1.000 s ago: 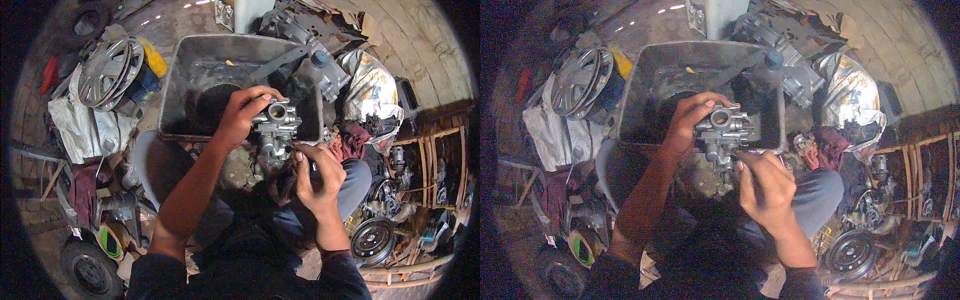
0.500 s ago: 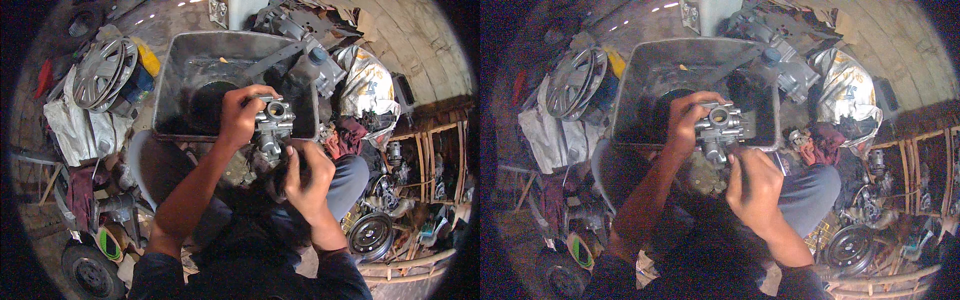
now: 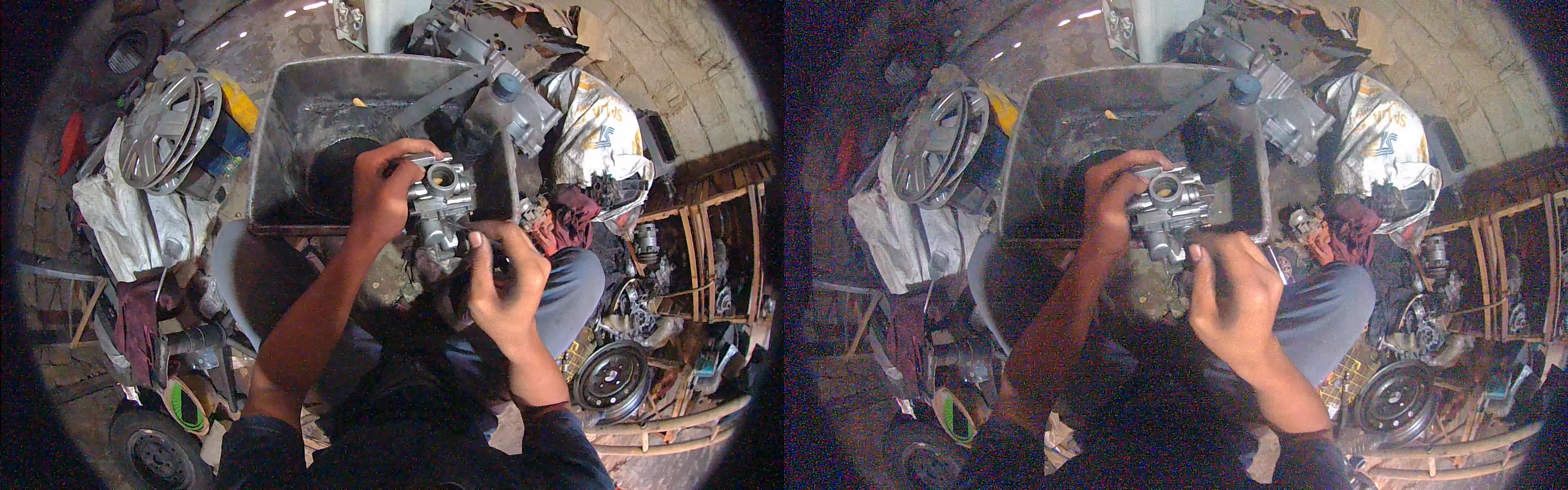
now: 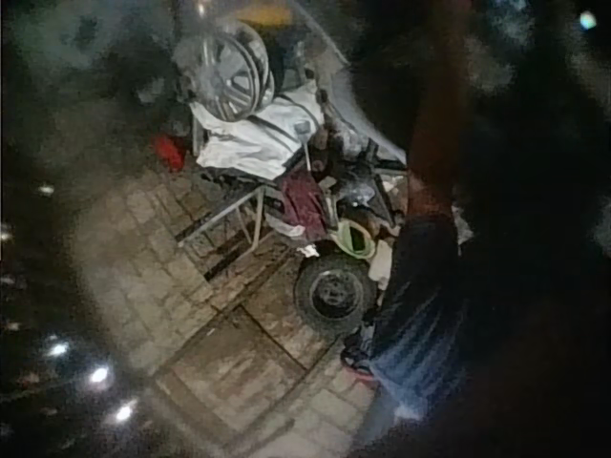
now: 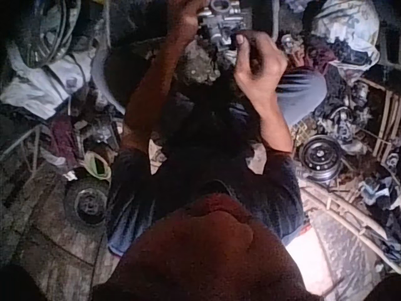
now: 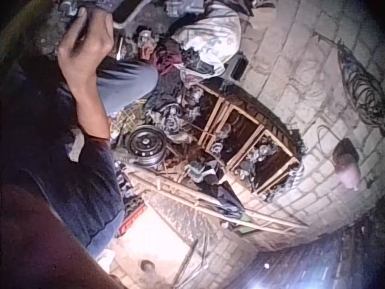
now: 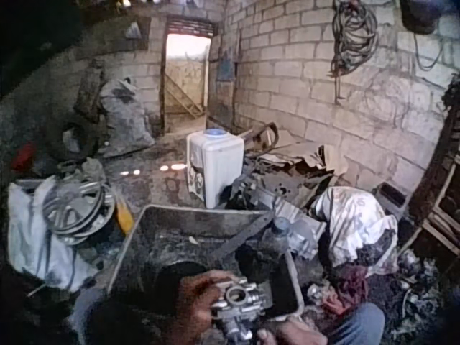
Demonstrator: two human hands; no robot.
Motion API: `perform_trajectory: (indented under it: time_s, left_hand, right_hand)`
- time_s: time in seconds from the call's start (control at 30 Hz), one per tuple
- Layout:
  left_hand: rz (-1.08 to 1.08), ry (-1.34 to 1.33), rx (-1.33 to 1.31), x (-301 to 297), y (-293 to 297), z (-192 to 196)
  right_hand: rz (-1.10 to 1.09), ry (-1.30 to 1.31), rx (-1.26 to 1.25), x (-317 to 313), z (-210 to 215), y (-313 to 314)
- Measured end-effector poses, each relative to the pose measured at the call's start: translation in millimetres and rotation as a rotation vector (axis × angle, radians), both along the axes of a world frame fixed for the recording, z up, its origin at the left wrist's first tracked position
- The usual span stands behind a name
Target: The person sits on the floor and uses a small tool to clean and adjust a carburetor held over a metal tray. They repeatedly scrape and probe internal passages while rotating the carburetor to access different areas.
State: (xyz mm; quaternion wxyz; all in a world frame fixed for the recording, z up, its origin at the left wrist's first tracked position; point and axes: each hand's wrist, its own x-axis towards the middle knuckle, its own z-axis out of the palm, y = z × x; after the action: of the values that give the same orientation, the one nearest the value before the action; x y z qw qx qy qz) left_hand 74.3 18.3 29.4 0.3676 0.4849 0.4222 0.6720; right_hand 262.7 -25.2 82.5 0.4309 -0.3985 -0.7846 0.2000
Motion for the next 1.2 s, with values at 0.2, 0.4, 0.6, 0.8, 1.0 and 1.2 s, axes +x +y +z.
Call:
perform_trajectory:
  time_s: [0.2, 0.4, 0.6, 0.8, 1.0, 1.2]
  left_hand:
    - [0.077, 0.032, -0.024, 3.8, -1.1, 5.5]
    - [0.137, 0.074, -0.088, 5.4, -1.8, 2.0]
    - [0.172, 0.085, -0.079, 6.7, -0.9, 0.5]
    - [0.221, 0.123, -0.06, 6.3, -4.7, 1.4]
    - [0.235, 0.108, -0.055, 11.1, -5.4, 1.5]
    - [0.245, 0.104, -0.059, 6.6, -3.4, -2.3]
  right_hand:
    - [0.032, -0.068, 0.05, -5.0, -7.9, -1.2]
    - [-0.049, -0.034, -0.1, -4.3, -12.6, 4.7]
    - [-0.102, 0.051, -0.199, -13.5, -17.7, -8.1]
    - [-0.104, 0.177, -0.36, -10.5, -14.8, 3.8]
    - [-0.127, -0.046, -0.013, -12.4, -26.9, -8.6]
    - [-0.14, 0.426, -0.751, -13.8, -12.0, 0.8]
